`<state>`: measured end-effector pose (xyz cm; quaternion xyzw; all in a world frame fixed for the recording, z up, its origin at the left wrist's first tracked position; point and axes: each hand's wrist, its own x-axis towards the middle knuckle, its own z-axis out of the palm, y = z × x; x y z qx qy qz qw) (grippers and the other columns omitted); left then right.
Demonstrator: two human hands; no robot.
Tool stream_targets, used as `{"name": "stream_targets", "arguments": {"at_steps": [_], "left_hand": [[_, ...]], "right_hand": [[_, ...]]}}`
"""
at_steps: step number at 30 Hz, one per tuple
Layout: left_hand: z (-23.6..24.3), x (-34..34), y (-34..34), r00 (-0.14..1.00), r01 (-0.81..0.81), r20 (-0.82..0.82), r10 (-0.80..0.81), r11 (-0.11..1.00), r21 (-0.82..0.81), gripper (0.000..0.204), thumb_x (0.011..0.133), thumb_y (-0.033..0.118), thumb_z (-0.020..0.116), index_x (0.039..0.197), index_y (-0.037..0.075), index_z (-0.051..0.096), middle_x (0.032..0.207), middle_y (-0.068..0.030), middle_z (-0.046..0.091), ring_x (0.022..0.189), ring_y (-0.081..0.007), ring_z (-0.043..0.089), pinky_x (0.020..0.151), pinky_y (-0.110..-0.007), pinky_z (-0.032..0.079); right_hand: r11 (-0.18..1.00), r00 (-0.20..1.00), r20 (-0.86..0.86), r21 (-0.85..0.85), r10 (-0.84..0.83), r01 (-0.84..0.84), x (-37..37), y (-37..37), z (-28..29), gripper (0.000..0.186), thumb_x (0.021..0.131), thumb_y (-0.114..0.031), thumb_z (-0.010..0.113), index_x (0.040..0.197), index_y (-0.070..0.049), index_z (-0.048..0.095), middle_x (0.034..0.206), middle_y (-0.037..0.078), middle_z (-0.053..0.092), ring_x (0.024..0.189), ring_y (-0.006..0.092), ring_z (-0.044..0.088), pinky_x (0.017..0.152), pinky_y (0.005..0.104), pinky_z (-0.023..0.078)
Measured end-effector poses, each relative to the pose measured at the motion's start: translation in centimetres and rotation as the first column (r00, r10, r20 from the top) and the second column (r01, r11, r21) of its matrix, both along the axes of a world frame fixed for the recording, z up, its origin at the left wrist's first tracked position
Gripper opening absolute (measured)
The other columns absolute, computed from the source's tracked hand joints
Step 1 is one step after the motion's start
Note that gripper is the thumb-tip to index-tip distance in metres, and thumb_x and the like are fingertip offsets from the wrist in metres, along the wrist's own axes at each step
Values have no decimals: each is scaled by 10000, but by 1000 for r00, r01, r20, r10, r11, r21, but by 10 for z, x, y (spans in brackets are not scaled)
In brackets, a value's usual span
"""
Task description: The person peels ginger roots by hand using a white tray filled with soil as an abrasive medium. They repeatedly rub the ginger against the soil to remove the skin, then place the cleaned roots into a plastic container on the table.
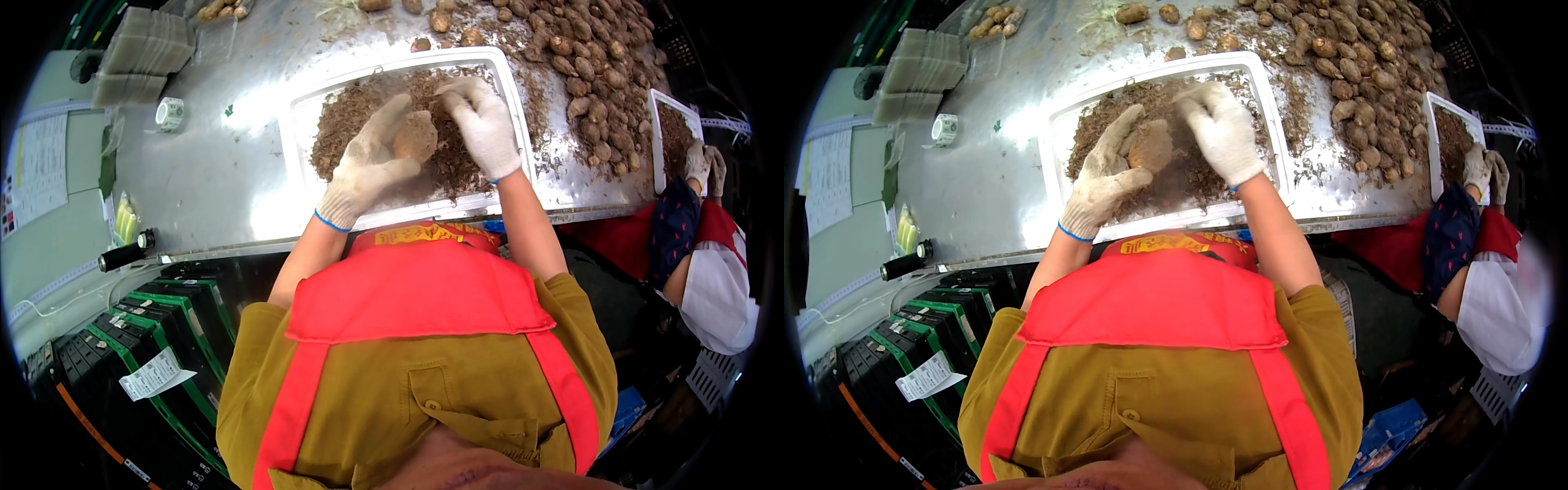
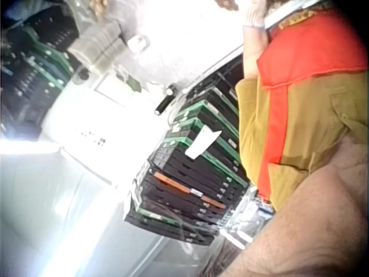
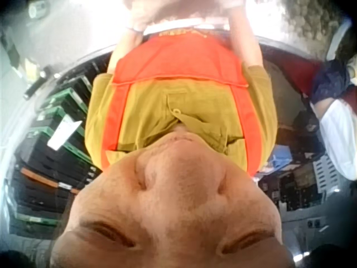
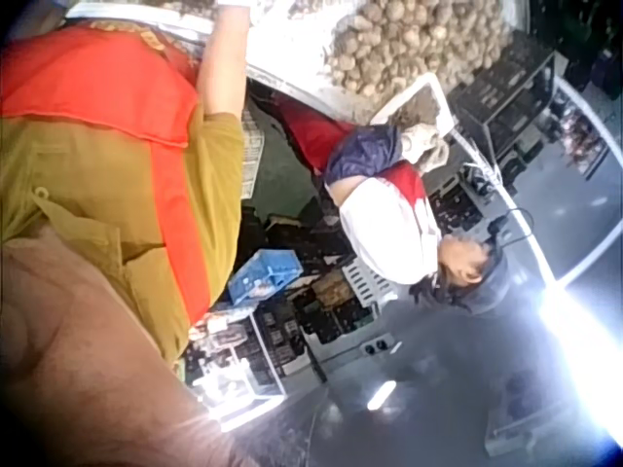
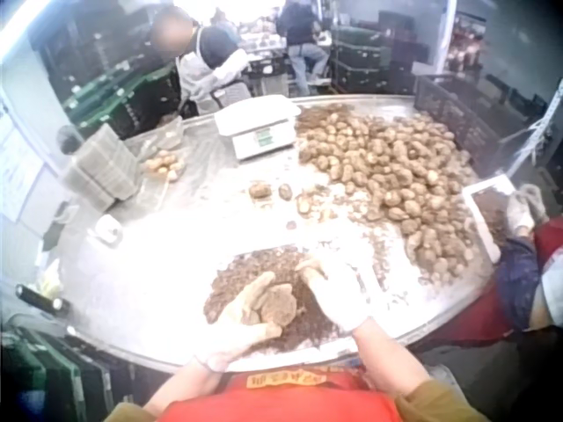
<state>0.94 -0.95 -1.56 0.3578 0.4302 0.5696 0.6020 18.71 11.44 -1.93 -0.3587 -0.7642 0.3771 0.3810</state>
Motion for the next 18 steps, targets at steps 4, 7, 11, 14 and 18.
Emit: {"name": "stream_targets", "arguments": {"at_steps": [4, 7, 11, 14, 18], "left_hand": [[3, -3, 0, 995, 24, 97, -23, 1000, -11, 803, 793, -71, 696, 1536, 42, 411, 1498, -125, 505, 1340, -235, 517, 1133, -382, 433], [-3, -3, 0, 993, 27, 116, -27, 1000, 2, 754, 808, -58, 681, 1517, 48, 446, 1478, -127, 520, 1338, -242, 518, 1137, -385, 432], [-3, -3, 1, 991, 27, 134, -27, 1000, 2, 744, 817, -64, 656, 1517, 76, 449, 1448, -129, 534, 1331, -259, 524, 1134, -378, 438], [0, 0, 2, 986, 6, 168, -8, 1000, 15, 769, 814, -80, 635, 1531, 100, 425, 1442, -123, 536, 1332, -274, 523, 1136, -427, 447], [-2, -3, 2, 917, 48, 398, -31, 998, -33, 777, 836, -19, 649, 1553, 107, 377, 1470, -132, 514, 1368, -304, 494, 1127, -525, 451]], "right_hand": [[955, 999, 45, -297, 15, -1, 14, -5, 17, 237, 951, -220, 633, 1002, -20, 749, 1006, 118, 731, 952, 209, 687, 860, 327, 525], [929, 997, 14, -363, 79, -68, 19, -13, 21, 255, 915, -226, 684, 1048, -17, 747, 1030, 109, 743, 949, 204, 692, 868, 330, 530], [966, 991, -61, -225, 118, -129, 17, -34, 30, 302, 857, -172, 753, 1131, -47, 733, 987, 86, 735, 906, 163, 687, 808, 304, 540], [980, 976, -101, 67, 195, -189, 10, -40, 20, 229, 859, -80, 749, 1086, -63, 721, 895, 52, 714, 815, 130, 684, 710, 259, 547], [994, 983, -177, 107, 44, -26, 3, -24, 7, 50, 940, -107, 675, 949, -72, 709, 887, 67, 727, 758, 140, 685, 643, 256, 563]]}}
